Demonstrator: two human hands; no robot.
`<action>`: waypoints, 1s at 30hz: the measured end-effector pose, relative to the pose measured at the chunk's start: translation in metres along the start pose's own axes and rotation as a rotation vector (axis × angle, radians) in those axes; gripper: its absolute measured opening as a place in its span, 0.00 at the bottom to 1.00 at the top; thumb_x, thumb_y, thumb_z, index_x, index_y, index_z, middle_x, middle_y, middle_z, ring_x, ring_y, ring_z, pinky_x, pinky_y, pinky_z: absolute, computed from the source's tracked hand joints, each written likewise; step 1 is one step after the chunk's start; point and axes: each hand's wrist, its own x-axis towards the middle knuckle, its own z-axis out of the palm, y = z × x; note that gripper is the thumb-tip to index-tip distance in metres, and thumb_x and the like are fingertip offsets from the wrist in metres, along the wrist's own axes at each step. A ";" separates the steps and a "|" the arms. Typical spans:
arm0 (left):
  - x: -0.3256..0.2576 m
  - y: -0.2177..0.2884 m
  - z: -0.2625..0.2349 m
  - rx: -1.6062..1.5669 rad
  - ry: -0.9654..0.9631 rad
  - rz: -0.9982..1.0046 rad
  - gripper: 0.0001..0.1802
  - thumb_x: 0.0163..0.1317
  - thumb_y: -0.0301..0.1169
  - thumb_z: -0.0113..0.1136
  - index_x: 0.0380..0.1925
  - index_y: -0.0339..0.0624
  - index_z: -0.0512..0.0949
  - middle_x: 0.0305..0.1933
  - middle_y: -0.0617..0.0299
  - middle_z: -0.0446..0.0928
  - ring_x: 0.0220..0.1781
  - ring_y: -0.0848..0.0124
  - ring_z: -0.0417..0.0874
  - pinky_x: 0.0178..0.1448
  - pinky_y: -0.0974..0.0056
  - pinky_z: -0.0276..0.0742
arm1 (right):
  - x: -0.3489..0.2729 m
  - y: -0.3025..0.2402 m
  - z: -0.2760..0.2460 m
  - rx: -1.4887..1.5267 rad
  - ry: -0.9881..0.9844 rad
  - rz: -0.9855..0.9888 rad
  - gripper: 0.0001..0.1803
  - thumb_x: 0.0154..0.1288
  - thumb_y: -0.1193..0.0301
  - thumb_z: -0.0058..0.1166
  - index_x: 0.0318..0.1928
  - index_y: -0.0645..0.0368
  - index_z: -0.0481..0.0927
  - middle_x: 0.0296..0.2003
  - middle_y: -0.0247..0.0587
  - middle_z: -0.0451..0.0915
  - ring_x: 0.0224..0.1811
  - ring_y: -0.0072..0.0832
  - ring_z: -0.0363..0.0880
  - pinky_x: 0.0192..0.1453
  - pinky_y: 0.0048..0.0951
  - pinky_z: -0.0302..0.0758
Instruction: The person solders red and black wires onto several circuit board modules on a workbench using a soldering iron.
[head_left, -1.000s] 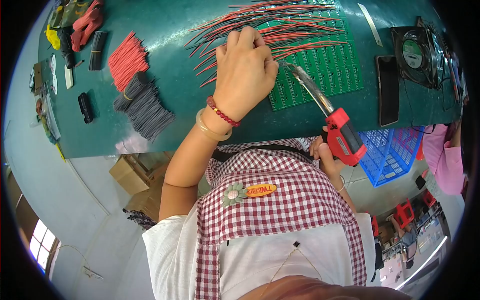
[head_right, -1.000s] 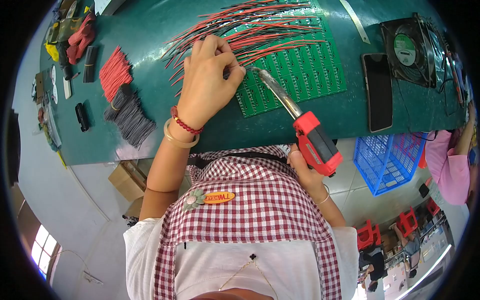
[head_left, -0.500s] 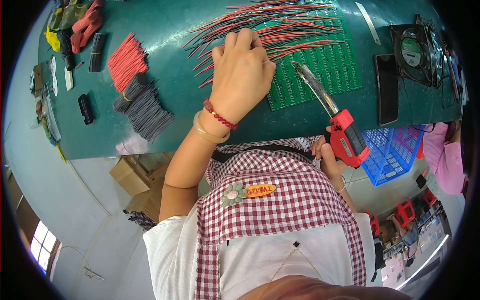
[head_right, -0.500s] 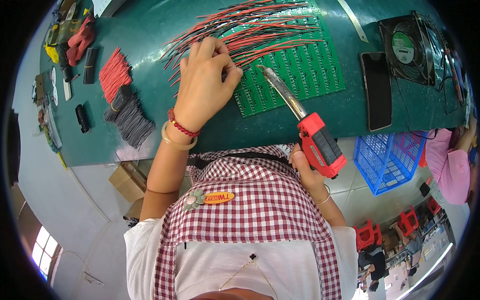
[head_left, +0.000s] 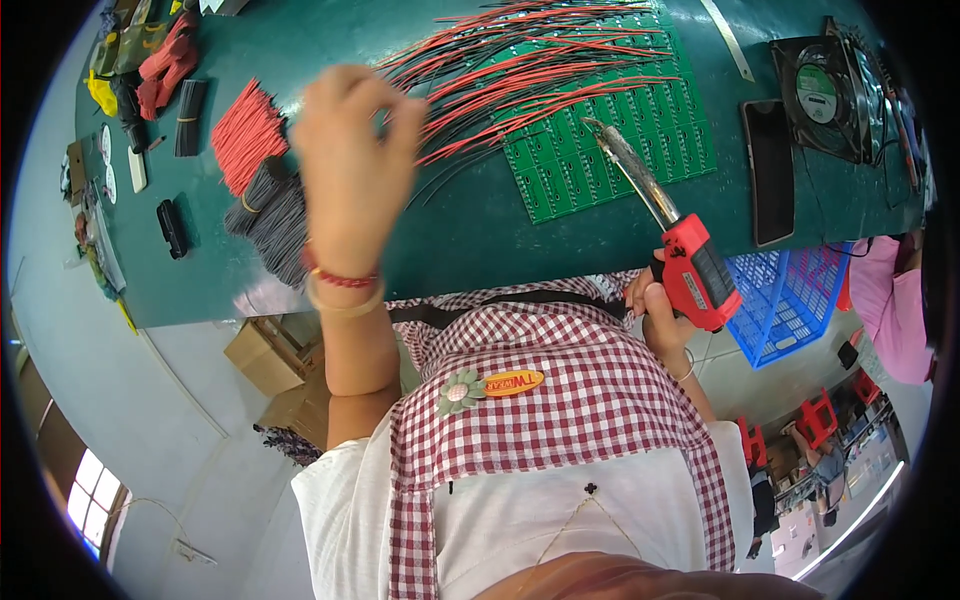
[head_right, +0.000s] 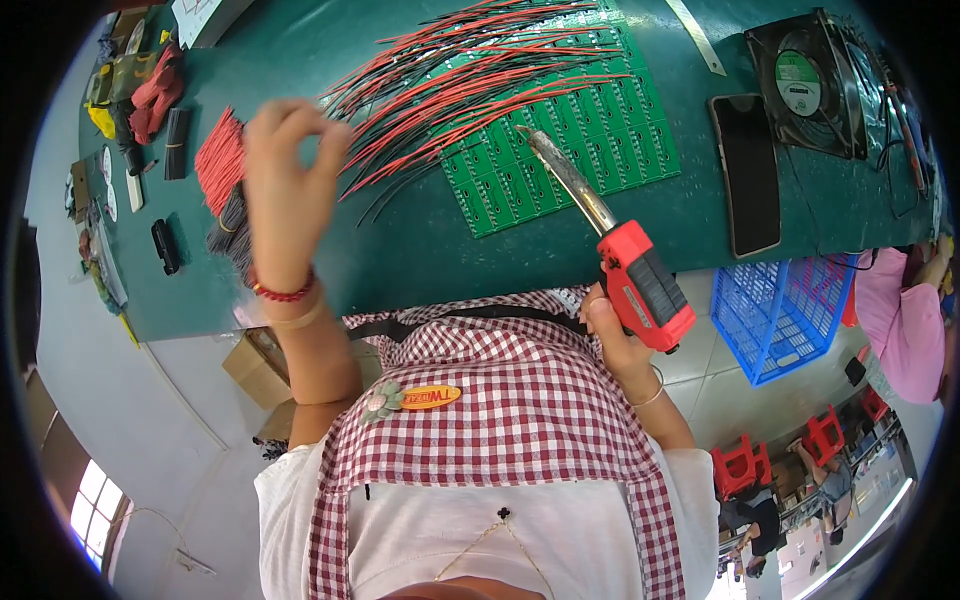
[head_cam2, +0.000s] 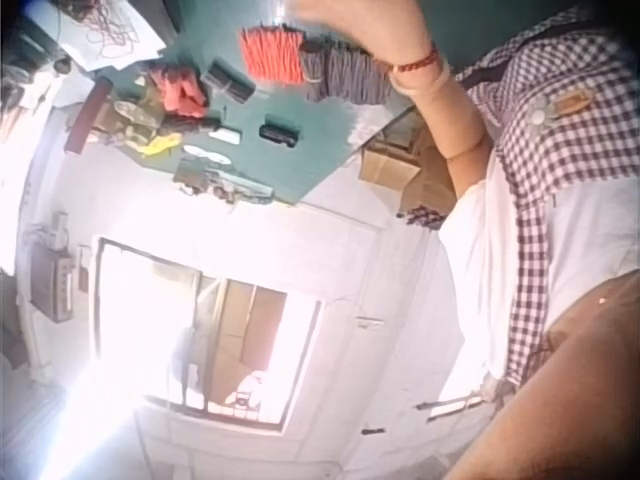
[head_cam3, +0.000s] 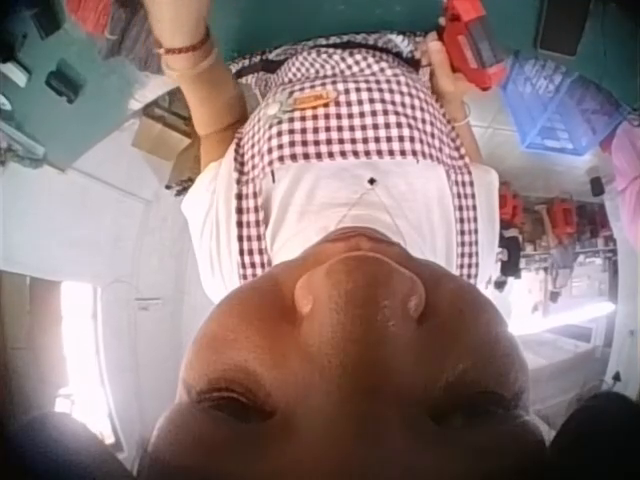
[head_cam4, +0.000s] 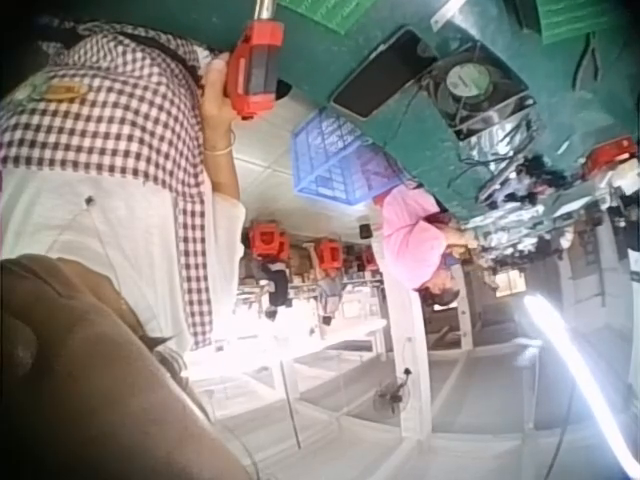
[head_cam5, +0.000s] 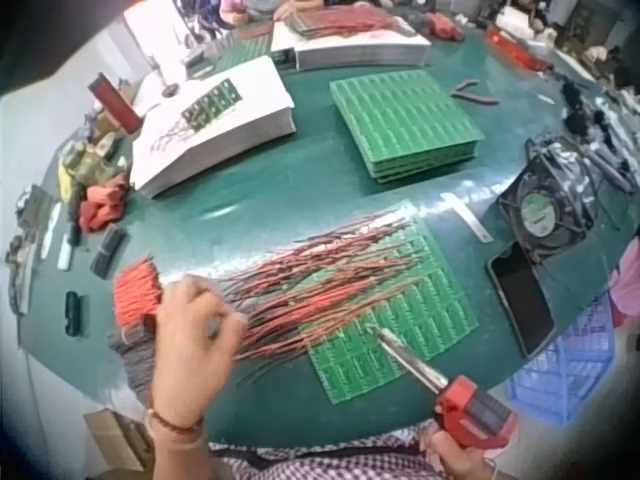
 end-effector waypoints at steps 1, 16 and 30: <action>0.004 0.011 0.011 -0.137 -0.003 0.109 0.06 0.51 0.31 0.63 0.24 0.40 0.78 0.39 0.60 0.74 0.46 0.59 0.72 0.46 0.54 0.65 | 0.000 0.000 0.000 -0.001 0.000 -0.001 0.22 0.64 0.75 0.49 0.57 0.67 0.64 0.21 0.36 0.67 0.20 0.22 0.65 0.29 0.28 0.68; 0.008 0.055 0.064 -0.124 -0.171 0.126 0.06 0.47 0.29 0.64 0.20 0.38 0.79 0.37 0.61 0.71 0.44 0.62 0.69 0.44 0.55 0.62 | 0.000 0.003 0.000 -0.026 -0.023 0.052 0.17 0.64 0.75 0.49 0.51 0.66 0.65 0.20 0.36 0.66 0.20 0.22 0.65 0.29 0.27 0.67; 0.012 0.057 0.061 -0.055 -0.214 0.150 0.08 0.47 0.30 0.64 0.21 0.36 0.80 0.37 0.60 0.72 0.45 0.62 0.70 0.44 0.55 0.63 | 0.002 -0.002 0.006 -0.023 0.013 -0.033 0.21 0.64 0.75 0.48 0.57 0.68 0.64 0.19 0.36 0.67 0.19 0.21 0.65 0.27 0.26 0.68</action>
